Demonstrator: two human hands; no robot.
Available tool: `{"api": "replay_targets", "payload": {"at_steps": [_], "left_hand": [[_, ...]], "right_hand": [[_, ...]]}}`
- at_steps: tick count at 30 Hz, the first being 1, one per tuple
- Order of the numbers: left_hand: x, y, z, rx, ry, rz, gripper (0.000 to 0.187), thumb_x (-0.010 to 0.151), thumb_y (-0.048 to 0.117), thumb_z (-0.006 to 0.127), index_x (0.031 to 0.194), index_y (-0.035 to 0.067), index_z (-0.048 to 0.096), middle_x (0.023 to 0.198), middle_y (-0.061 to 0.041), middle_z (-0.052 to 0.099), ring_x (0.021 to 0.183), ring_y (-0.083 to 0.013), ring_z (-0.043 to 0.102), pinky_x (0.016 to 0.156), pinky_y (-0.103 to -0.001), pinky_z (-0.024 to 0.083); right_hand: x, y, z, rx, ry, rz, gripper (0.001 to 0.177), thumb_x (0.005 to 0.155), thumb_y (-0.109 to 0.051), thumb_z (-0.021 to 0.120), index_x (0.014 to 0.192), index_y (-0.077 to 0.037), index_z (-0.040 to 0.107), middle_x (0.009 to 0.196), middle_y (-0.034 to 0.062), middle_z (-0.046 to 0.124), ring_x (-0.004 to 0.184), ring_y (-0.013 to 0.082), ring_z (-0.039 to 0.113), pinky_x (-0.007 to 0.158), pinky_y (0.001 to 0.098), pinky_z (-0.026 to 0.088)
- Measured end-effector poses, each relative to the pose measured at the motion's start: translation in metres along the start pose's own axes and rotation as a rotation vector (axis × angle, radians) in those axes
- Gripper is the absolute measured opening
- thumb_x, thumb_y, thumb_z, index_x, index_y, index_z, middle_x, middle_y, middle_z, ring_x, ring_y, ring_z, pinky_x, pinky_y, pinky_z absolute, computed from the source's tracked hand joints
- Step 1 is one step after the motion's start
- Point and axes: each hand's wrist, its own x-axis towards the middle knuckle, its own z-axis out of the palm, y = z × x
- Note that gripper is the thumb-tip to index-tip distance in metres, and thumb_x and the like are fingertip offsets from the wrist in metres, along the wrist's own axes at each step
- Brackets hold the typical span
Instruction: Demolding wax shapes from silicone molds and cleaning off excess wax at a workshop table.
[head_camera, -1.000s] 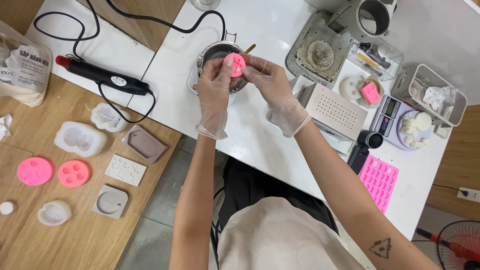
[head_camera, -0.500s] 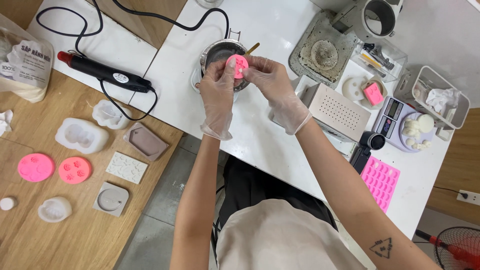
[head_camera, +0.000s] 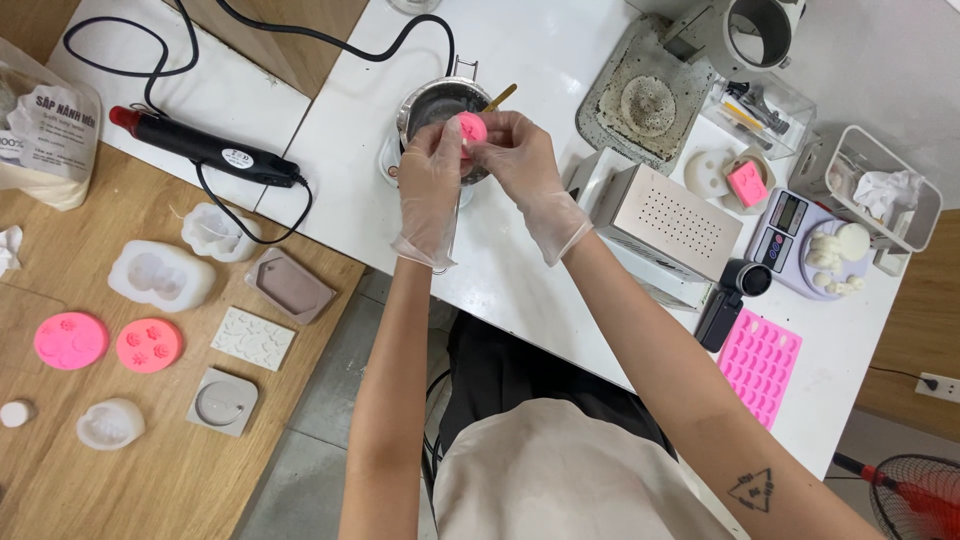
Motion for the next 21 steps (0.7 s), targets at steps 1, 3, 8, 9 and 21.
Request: {"api": "replay_targets", "payload": {"at_steps": [1,3,8,9,21], "left_hand": [[-0.002,0.004,-0.004,0.024,-0.033,0.024,0.043,0.092,0.051,0.067,0.108,0.012,0.074,0.1,-0.015,0.074,0.098,-0.0276,0.073,0.082,-0.035,0.062],[-0.003,0.01,-0.013,0.049,-0.062,0.049,0.046,0.095,0.053,0.062,0.113,0.013,0.074,0.109,-0.015,0.075,0.108,-0.0286,0.072,0.095,-0.037,0.058],[0.004,0.007,-0.024,0.12,-0.111,0.362,0.037,0.099,0.019,0.052,0.124,-0.003,0.066,0.122,-0.016,0.073,0.115,-0.0253,0.069,0.099,-0.032,0.053],[0.003,0.011,-0.026,0.12,-0.113,0.365,0.037,0.099,0.019,0.052,0.124,-0.003,0.066,0.122,-0.016,0.073,0.115,-0.0253,0.069,0.099,-0.032,0.053],[-0.04,0.043,-0.013,-0.112,-0.272,0.16,0.035,0.091,0.042,0.078,0.113,0.017,0.07,0.087,-0.004,0.072,0.075,-0.012,0.068,0.068,-0.025,0.062]], "right_hand": [[0.003,0.002,0.0,-0.122,0.031,-0.098,0.039,0.072,-0.017,0.093,0.106,-0.011,0.076,0.086,0.0035,0.074,0.082,0.0146,0.074,0.078,0.0263,0.062],[0.002,-0.004,-0.001,-0.243,0.059,-0.197,0.035,0.072,-0.02,0.094,0.103,-0.017,0.077,0.088,0.0002,0.075,0.084,0.0131,0.074,0.079,0.0262,0.062],[0.001,-0.023,-0.009,-0.325,0.065,-0.793,0.034,0.077,0.01,0.081,0.105,-0.003,0.068,0.102,0.0061,0.071,0.088,0.0152,0.068,0.085,0.0273,0.06],[-0.001,-0.026,-0.011,-0.325,0.068,-0.795,0.034,0.077,0.01,0.081,0.105,-0.003,0.068,0.102,0.0061,0.071,0.088,0.0152,0.068,0.085,0.0273,0.06],[-0.072,-0.073,-0.037,-0.092,-0.015,-0.126,0.028,0.096,-0.022,0.074,0.123,-0.015,0.074,0.093,0.0021,0.075,0.081,0.0066,0.064,0.069,0.018,0.057]]}}
